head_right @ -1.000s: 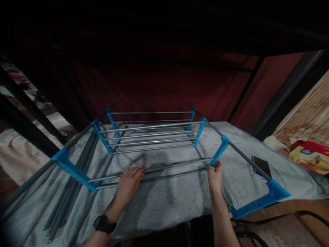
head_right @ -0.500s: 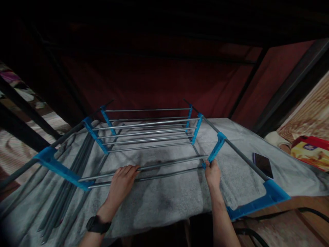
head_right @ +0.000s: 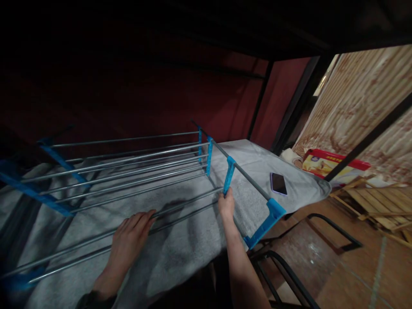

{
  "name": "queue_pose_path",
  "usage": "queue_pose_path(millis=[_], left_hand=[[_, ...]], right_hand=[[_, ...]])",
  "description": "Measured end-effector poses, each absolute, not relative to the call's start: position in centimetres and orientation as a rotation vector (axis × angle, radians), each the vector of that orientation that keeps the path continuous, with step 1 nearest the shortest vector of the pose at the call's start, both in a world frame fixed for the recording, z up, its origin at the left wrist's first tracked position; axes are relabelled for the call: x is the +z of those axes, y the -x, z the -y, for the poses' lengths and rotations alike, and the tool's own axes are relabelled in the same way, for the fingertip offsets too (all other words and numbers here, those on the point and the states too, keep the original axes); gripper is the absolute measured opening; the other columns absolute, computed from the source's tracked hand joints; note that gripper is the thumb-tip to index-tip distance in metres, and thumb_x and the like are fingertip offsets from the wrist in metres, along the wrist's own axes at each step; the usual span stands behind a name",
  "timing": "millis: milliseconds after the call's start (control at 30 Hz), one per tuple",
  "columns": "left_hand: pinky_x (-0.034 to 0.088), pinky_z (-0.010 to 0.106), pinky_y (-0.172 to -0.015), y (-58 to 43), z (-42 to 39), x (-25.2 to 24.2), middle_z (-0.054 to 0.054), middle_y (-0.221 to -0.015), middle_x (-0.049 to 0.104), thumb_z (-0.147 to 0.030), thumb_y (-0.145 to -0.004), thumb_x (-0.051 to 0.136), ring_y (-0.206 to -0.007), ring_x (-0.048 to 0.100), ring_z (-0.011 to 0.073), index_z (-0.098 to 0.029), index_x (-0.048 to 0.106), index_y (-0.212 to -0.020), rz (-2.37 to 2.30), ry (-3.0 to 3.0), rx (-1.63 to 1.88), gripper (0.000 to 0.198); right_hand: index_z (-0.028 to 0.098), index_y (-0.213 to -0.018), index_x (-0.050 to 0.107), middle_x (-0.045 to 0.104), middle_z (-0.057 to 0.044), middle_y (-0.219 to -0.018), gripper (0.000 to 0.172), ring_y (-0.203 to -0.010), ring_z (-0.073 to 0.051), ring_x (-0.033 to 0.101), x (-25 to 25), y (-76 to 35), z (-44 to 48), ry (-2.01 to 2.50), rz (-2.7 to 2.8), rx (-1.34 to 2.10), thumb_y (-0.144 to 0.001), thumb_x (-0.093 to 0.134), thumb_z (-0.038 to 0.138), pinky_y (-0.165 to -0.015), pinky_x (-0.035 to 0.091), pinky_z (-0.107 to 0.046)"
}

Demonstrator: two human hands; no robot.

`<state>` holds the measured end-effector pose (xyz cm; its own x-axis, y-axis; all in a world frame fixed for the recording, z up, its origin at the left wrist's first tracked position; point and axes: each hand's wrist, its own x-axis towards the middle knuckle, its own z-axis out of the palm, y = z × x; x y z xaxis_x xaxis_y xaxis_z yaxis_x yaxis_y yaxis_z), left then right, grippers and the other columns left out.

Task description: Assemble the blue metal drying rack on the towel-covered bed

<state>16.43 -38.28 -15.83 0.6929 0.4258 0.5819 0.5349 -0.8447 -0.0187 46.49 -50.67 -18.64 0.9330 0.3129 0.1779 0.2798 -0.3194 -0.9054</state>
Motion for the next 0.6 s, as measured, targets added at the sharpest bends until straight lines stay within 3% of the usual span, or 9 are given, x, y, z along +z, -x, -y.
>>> queue_pose_path(millis=[167,600], left_hand=[[0.042,0.033,-0.080,-17.6,38.6,-16.2,0.006,-0.096,0.067,-0.032,-0.096,0.047,-0.083,0.059,0.0200,-0.019,0.063,-0.118,0.726,2.781,-0.862,0.030],[0.041,0.035,-0.075,-18.0,38.5,-16.3,0.004,-0.088,0.066,-0.022,-0.095,0.045,-0.078,0.059,0.0197,-0.025,0.062,-0.124,0.697,2.734,-0.738,0.034]], right_hand=[[0.022,-0.098,0.057,0.067,-0.005,-0.091,0.027,-0.087,-0.022,0.059,-18.6,-46.5,50.3,1.819,0.437,0.032,-0.074,0.044,0.024,-0.080,0.046,-0.034],[0.023,-0.105,0.059,0.067,-0.004,-0.092,0.035,-0.087,-0.022,0.059,-18.9,-46.5,50.4,1.801,0.442,0.056,-0.073,0.045,0.023,-0.082,0.046,-0.034]])
